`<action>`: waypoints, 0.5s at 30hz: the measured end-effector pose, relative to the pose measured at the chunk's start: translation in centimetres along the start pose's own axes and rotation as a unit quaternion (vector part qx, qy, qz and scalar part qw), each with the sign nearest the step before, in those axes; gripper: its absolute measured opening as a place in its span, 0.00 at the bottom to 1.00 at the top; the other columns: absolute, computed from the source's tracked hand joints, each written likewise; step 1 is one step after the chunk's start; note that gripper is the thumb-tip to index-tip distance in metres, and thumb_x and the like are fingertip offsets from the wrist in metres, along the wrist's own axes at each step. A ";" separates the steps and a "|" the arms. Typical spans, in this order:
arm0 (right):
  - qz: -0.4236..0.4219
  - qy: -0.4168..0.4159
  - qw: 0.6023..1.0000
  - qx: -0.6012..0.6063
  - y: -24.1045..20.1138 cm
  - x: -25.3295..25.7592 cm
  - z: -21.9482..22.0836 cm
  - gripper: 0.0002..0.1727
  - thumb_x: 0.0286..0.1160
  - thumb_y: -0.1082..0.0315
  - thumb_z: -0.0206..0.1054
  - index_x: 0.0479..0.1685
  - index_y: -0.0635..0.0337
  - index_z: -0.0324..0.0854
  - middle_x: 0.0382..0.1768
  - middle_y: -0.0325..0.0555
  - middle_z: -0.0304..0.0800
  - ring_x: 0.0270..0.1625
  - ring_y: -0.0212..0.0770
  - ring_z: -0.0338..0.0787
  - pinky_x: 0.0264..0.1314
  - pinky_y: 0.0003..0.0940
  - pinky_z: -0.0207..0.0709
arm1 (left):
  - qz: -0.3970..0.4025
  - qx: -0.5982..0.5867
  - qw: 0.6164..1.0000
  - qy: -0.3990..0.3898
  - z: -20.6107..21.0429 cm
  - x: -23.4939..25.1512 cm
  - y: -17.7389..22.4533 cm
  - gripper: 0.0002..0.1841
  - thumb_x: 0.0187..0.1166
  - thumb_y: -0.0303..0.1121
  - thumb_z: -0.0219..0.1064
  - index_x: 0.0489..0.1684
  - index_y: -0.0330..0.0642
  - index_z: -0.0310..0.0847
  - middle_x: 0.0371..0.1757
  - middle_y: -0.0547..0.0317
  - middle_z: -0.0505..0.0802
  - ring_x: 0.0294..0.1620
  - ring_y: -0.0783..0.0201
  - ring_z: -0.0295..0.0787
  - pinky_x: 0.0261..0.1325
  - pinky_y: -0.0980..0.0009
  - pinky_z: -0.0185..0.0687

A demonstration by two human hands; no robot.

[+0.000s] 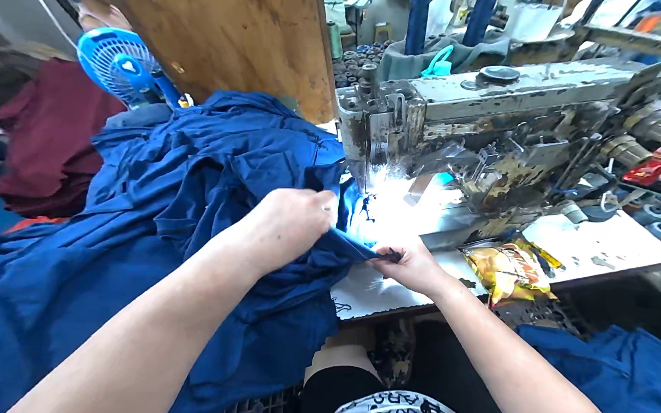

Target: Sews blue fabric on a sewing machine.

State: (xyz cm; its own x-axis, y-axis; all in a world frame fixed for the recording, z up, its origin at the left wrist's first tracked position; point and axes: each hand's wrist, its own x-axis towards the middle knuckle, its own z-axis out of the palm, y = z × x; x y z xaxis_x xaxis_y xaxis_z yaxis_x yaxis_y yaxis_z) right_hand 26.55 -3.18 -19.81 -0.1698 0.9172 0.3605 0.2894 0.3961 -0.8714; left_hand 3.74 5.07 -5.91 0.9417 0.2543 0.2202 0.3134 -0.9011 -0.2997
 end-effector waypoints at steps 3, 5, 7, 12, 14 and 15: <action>0.005 0.009 1.000 0.009 0.0 0.1 0.0 0.10 0.75 0.63 0.73 0.37 0.61 0.93 0.27 0.34 0.93 0.28 0.18 0.86 0.35 0.17 0.82 | 0.000 -0.009 1.000 -0.004 1.2 -0.3 -2.6 0.07 0.71 0.23 0.65 0.27 0.41 0.89 0.31 0.55 0.91 0.43 0.49 0.90 0.46 0.48 0.80; 0.004 0.011 1.000 0.015 0.0 0.0 0.0 0.09 0.75 0.64 0.73 0.36 0.61 0.93 0.27 0.34 0.93 0.28 0.18 0.87 0.35 0.17 0.83 | 0.016 -0.058 0.998 0.001 1.1 -0.5 -2.9 0.09 0.71 0.31 0.62 0.27 0.46 0.90 0.31 0.61 0.91 0.45 0.55 0.90 0.57 0.47 0.79; 0.008 0.008 1.000 0.029 0.0 -0.1 -0.1 0.08 0.74 0.65 0.73 0.37 0.61 0.93 0.29 0.34 0.94 0.28 0.18 0.88 0.35 0.17 0.84 | 0.034 -0.102 0.994 0.019 0.4 -0.4 -1.6 0.12 0.71 0.38 0.60 0.20 0.51 0.85 0.25 0.69 0.88 0.38 0.65 0.88 0.55 0.55 0.80; -0.008 0.004 0.999 0.042 0.2 -0.2 -0.1 0.07 0.73 0.67 0.74 0.38 0.61 0.94 0.30 0.35 0.94 0.29 0.20 0.88 0.35 0.18 0.85 | 0.071 -0.138 0.988 0.024 -0.3 -0.1 1.0 0.16 0.78 0.48 0.66 0.21 0.53 0.86 0.22 0.73 0.86 0.32 0.72 0.85 0.55 0.62 0.78; -0.017 0.003 0.999 0.041 0.4 -0.5 0.0 0.07 0.73 0.67 0.74 0.38 0.61 0.94 0.33 0.37 0.94 0.30 0.21 0.88 0.36 0.20 0.86 | 0.078 -0.137 0.987 0.020 -0.3 -0.1 1.2 0.16 0.79 0.48 0.66 0.20 0.53 0.87 0.20 0.73 0.86 0.31 0.72 0.85 0.56 0.61 0.78; -0.022 0.004 0.999 0.042 0.4 -0.6 0.1 0.06 0.73 0.68 0.74 0.39 0.61 0.94 0.34 0.37 0.95 0.30 0.21 0.89 0.36 0.20 0.86 | 0.080 -0.138 0.987 0.018 -0.3 -0.1 1.3 0.17 0.79 0.47 0.65 0.20 0.52 0.86 0.20 0.73 0.86 0.30 0.72 0.84 0.55 0.60 0.77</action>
State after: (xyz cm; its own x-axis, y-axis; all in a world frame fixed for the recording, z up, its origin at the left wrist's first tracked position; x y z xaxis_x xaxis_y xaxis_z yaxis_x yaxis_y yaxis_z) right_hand 26.70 -3.54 -20.43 -0.1727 0.8998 0.4006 0.2026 0.4305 -0.8796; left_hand 3.97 3.76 -6.01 0.9697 0.0933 0.2257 0.1118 -0.9912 -0.0708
